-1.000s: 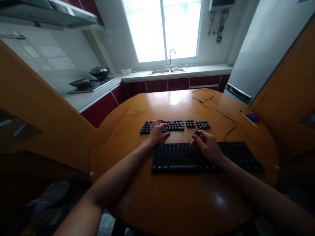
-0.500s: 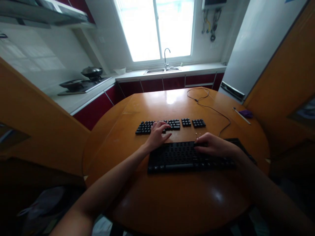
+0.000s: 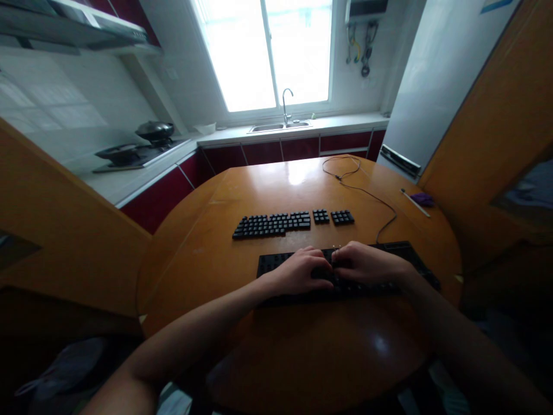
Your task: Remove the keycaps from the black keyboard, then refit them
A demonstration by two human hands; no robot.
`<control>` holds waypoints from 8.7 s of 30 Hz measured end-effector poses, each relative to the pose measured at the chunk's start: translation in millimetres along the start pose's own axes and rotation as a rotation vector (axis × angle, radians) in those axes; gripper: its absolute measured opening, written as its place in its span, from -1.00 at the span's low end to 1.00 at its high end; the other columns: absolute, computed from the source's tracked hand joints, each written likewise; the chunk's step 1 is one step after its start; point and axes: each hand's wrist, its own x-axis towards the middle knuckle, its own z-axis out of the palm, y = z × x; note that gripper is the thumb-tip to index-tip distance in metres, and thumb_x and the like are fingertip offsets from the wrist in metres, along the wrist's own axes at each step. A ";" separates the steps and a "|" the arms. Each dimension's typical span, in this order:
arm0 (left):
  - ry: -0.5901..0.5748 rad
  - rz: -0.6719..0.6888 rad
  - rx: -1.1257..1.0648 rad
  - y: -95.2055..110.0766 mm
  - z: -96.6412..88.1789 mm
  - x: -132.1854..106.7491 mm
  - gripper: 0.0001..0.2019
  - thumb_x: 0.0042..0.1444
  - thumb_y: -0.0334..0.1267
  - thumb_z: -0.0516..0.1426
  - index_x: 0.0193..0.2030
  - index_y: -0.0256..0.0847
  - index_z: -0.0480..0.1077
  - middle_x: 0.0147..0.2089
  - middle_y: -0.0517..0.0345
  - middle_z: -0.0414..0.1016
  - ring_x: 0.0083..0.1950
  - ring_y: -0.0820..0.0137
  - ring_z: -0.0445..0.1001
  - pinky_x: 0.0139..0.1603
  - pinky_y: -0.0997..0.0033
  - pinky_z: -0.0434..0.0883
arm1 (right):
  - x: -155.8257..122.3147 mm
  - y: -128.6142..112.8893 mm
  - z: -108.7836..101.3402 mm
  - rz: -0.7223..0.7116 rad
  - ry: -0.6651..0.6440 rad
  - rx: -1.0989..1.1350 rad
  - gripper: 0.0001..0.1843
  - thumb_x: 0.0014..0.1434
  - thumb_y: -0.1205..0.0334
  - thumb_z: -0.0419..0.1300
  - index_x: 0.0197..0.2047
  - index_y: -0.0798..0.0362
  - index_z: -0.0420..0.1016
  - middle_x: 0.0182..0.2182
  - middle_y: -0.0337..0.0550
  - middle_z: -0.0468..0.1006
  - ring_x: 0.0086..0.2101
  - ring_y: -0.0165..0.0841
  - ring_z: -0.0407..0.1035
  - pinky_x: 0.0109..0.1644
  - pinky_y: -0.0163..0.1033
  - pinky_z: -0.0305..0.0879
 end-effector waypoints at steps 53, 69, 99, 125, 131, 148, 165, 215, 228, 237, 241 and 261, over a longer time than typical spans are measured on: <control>0.487 -0.014 0.189 -18.4 8.8 3.5 -0.73 0.13 -0.30 0.34 -0.04 -0.12 0.47 -0.04 0.07 0.44 0.00 0.26 0.40 0.02 0.19 0.45 | 40.3 23.3 33.5 0.177 0.730 0.354 -0.60 0.31 -0.11 0.09 -0.39 0.03 0.35 -0.52 -0.17 0.54 -0.48 -0.34 0.42 -0.35 -0.25 0.29; 0.503 0.094 0.252 -19.1 11.7 1.0 -0.81 0.27 -0.19 0.22 0.00 -0.10 0.50 -0.07 0.06 0.46 -0.03 0.29 0.40 0.00 0.24 0.46 | 44.6 33.0 35.3 0.259 0.647 0.680 -0.51 0.13 -0.25 0.25 -0.37 0.04 0.34 -0.54 -0.15 0.56 -0.57 -0.36 0.44 -0.52 -0.27 0.37; 0.452 -0.370 0.442 -113.3 -39.1 -17.2 -0.89 0.04 -0.16 0.39 -0.27 -0.03 0.64 0.11 0.08 0.40 0.12 0.13 0.26 0.18 0.03 0.28 | 43.1 27.0 38.2 0.173 0.687 0.547 -0.60 0.27 -0.13 0.14 -0.37 0.05 0.35 -0.46 -0.01 0.65 -0.50 -0.31 0.51 -0.46 -0.26 0.36; 0.526 -0.451 0.457 -120.4 -27.9 -15.2 -0.57 -0.07 -0.15 0.44 -0.03 -0.09 0.54 0.09 0.04 0.35 0.14 0.10 0.26 0.24 0.06 0.26 | 39.5 25.6 34.2 0.154 0.682 0.472 -0.59 0.27 -0.10 0.15 -0.39 0.08 0.42 -0.46 -0.02 0.64 -0.48 -0.31 0.50 -0.39 -0.24 0.34; 0.528 -0.450 0.460 -120.9 -29.3 -16.3 -0.54 -0.07 -0.14 0.44 0.00 -0.08 0.52 0.09 0.03 0.35 0.14 0.09 0.27 0.23 0.04 0.27 | 27.5 15.2 15.4 0.151 0.717 0.370 -0.64 0.28 -0.01 0.14 -0.41 0.07 0.42 -0.51 -0.11 0.57 -0.49 -0.34 0.43 -0.38 -0.25 0.31; 0.022 -0.005 0.030 -5.3 -15.7 9.5 -0.78 0.23 -0.10 0.24 -0.03 -0.09 0.51 -0.11 0.09 0.50 -0.02 0.26 0.44 0.05 0.25 0.37 | -35.7 22.3 38.1 0.071 0.444 0.059 -0.83 0.33 0.18 0.11 -0.21 0.01 0.51 -0.31 -0.13 0.59 -0.29 -0.26 0.45 -0.15 -0.20 0.34; 0.061 -0.073 -0.045 8.3 38.1 29.3 -0.74 0.10 -0.05 0.34 -0.20 -0.17 0.55 -0.22 0.10 0.53 -0.16 0.28 0.47 -0.11 0.32 0.38 | -22.4 23.0 58.7 0.246 0.632 0.138 -0.77 0.36 0.11 0.02 -0.32 0.00 0.34 -0.42 -0.13 0.55 -0.39 -0.26 0.45 -0.30 -0.20 0.29; 0.507 -0.454 0.405 -116.5 -22.8 -1.1 -0.69 -0.13 -0.14 0.48 -0.20 -0.02 0.61 0.10 0.07 0.34 0.16 0.07 0.22 0.15 0.00 0.26 | 30.8 25.5 35.3 0.264 0.796 0.210 -0.73 0.36 0.10 0.07 -0.38 -0.01 0.35 -0.48 -0.16 0.61 -0.43 -0.27 0.50 -0.27 -0.22 0.29; 0.483 -0.385 0.453 -115.0 -22.2 0.4 -0.77 0.04 -0.11 0.39 -0.12 0.08 0.64 0.14 0.07 0.33 0.17 0.10 0.21 0.19 0.01 0.23 | 29.9 25.5 34.7 0.245 0.804 0.222 -0.73 0.35 0.08 0.08 -0.37 -0.01 0.35 -0.47 -0.17 0.62 -0.44 -0.28 0.50 -0.29 -0.23 0.31; 0.279 -0.186 0.583 -104.8 -24.9 3.9 -0.76 0.22 -0.19 0.26 0.03 0.10 0.57 0.13 0.08 0.42 0.14 0.13 0.25 0.16 0.04 0.20 | 30.7 24.0 34.8 0.227 0.794 0.214 -0.74 0.35 0.09 0.09 -0.37 -0.01 0.35 -0.47 -0.16 0.62 -0.44 -0.29 0.51 -0.28 -0.23 0.32; 0.212 -0.145 0.609 -101.3 -27.5 7.3 -0.85 0.24 -0.22 0.24 -0.06 0.01 0.59 0.05 0.07 0.47 0.10 0.14 0.27 0.10 0.11 0.23 | 30.5 24.4 34.9 0.216 0.788 0.237 -0.74 0.35 0.09 0.09 -0.36 -0.01 0.35 -0.47 -0.16 0.62 -0.42 -0.28 0.51 -0.26 -0.23 0.33; 0.413 -0.183 0.152 -111.3 -42.7 6.0 -0.89 0.24 -0.31 0.23 -0.11 -0.16 0.53 -0.19 0.11 0.53 -0.16 0.34 0.46 -0.03 0.28 0.41 | 30.7 30.6 34.5 0.191 0.806 0.275 -0.71 0.35 0.03 0.10 -0.36 -0.01 0.35 -0.46 -0.16 0.61 -0.43 -0.29 0.51 -0.28 -0.23 0.34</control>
